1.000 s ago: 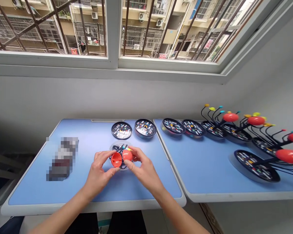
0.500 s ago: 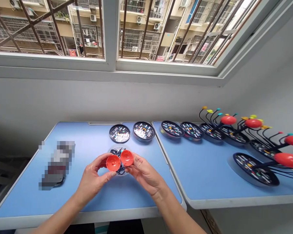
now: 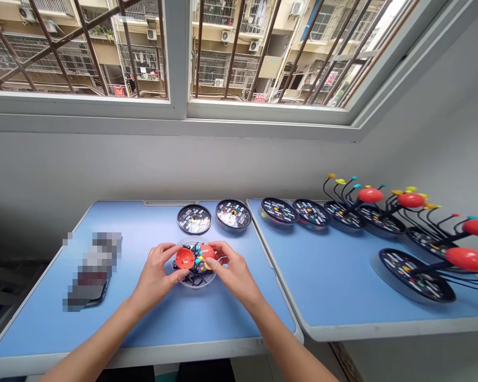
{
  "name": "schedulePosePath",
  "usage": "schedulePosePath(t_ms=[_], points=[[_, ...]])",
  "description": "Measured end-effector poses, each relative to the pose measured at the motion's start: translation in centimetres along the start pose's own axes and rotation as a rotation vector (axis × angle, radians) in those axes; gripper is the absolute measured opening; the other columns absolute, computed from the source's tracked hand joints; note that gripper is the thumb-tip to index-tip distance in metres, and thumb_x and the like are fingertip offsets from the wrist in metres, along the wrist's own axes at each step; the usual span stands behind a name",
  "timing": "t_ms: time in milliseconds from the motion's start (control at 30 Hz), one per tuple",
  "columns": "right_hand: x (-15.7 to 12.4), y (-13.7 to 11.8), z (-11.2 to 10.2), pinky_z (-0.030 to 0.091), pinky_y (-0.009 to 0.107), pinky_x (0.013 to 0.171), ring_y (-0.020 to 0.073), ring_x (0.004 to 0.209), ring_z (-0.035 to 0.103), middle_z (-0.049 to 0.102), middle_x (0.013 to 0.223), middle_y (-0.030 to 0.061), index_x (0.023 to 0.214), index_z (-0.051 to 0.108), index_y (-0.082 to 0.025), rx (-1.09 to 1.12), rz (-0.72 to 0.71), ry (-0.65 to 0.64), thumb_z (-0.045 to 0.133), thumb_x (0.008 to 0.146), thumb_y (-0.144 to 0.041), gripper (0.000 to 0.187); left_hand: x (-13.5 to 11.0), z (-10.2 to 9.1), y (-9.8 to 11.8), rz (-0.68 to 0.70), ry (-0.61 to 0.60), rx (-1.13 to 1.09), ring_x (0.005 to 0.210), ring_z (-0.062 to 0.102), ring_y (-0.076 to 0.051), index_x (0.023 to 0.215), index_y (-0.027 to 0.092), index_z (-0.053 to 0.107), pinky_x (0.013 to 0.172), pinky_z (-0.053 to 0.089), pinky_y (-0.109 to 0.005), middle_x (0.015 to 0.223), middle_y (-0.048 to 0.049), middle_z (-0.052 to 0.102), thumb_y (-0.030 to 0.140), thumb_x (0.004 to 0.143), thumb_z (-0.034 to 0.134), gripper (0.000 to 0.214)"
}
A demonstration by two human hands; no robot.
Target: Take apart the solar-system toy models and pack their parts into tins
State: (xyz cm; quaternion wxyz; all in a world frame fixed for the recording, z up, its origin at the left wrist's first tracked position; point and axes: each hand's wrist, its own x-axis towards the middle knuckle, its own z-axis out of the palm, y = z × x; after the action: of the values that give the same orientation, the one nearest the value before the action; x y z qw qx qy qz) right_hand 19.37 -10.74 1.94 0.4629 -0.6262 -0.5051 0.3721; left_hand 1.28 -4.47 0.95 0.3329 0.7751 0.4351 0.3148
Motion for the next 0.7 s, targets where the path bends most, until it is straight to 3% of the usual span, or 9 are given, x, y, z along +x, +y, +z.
schedulePosePath(t_ms=[100,200,300,400,567,700], points=[[0.7,0.6,0.3,0.044,0.034,0.075,0.0192,0.082,0.055,0.064,0.099,0.0049,0.105,0.060,-0.021,-0.243,-0.083,0.070,0.058,0.077,-0.033,0.030,0.5,0.4,-0.5,-0.017,-0.046,0.054,0.102,0.051,-0.027,0.113,0.023,0.061,0.090,0.043,-0.044,0.108,-0.0091,0.057,0.021,0.064,0.070,0.050],[1.3,1.3,0.5,0.045,0.035,0.076,0.0208,0.087,0.055,0.062,0.107,0.0063,0.109,0.060,-0.022,-0.316,-0.158,0.107,0.059,0.074,-0.033,0.036,0.6,0.5,-0.8,-0.021,-0.062,0.051,0.105,0.051,-0.026,0.119,0.026,0.057,0.089,0.044,-0.041,0.111,-0.0080,0.056,0.021,0.063,0.069,0.058],[1.4,2.0,0.5,0.046,0.033,0.074,0.0213,0.088,0.054,0.062,0.106,0.0075,0.106,0.060,-0.021,-0.364,-0.203,0.169,0.056,0.077,-0.036,0.033,0.7,0.2,-0.9,-0.079,-0.063,-0.002,0.103,0.053,-0.025,0.119,0.023,0.057,0.081,0.048,-0.037,0.109,-0.0093,0.056,0.026,0.068,0.064,0.051],[1.3,2.6,0.1,0.046,0.031,0.067,0.0189,0.075,0.055,0.062,0.090,0.0066,0.099,0.060,-0.020,-0.407,-0.179,0.226,0.052,0.078,-0.039,0.030,1.8,-0.2,-1.1,-0.225,-0.034,-0.064,0.086,0.059,-0.021,0.111,0.019,0.061,0.076,0.049,-0.033,0.100,-0.0082,0.061,0.027,0.075,0.056,0.037],[1.0,3.5,-0.3,0.040,0.025,0.051,0.0144,0.050,0.051,0.051,0.054,-0.0049,0.102,0.050,-0.019,-0.299,0.043,0.078,0.044,0.079,-0.050,0.039,7.1,0.3,-2.0,-0.478,-0.057,-0.095,0.065,0.061,-0.015,0.103,0.012,0.060,0.060,0.051,-0.029,0.079,-0.0054,0.063,0.027,0.085,0.048,0.026],[0.9,3.6,-0.2,0.038,0.024,0.046,0.0145,0.046,0.050,0.048,0.049,-0.0068,0.101,0.048,-0.020,-0.219,0.135,0.024,0.041,0.077,-0.052,0.041,11.6,1.8,-3.2,-0.628,-0.101,-0.088,0.084,0.061,-0.017,0.110,0.014,0.053,0.072,0.052,-0.036,0.104,-0.0066,0.060,0.032,0.087,0.051,0.029]])
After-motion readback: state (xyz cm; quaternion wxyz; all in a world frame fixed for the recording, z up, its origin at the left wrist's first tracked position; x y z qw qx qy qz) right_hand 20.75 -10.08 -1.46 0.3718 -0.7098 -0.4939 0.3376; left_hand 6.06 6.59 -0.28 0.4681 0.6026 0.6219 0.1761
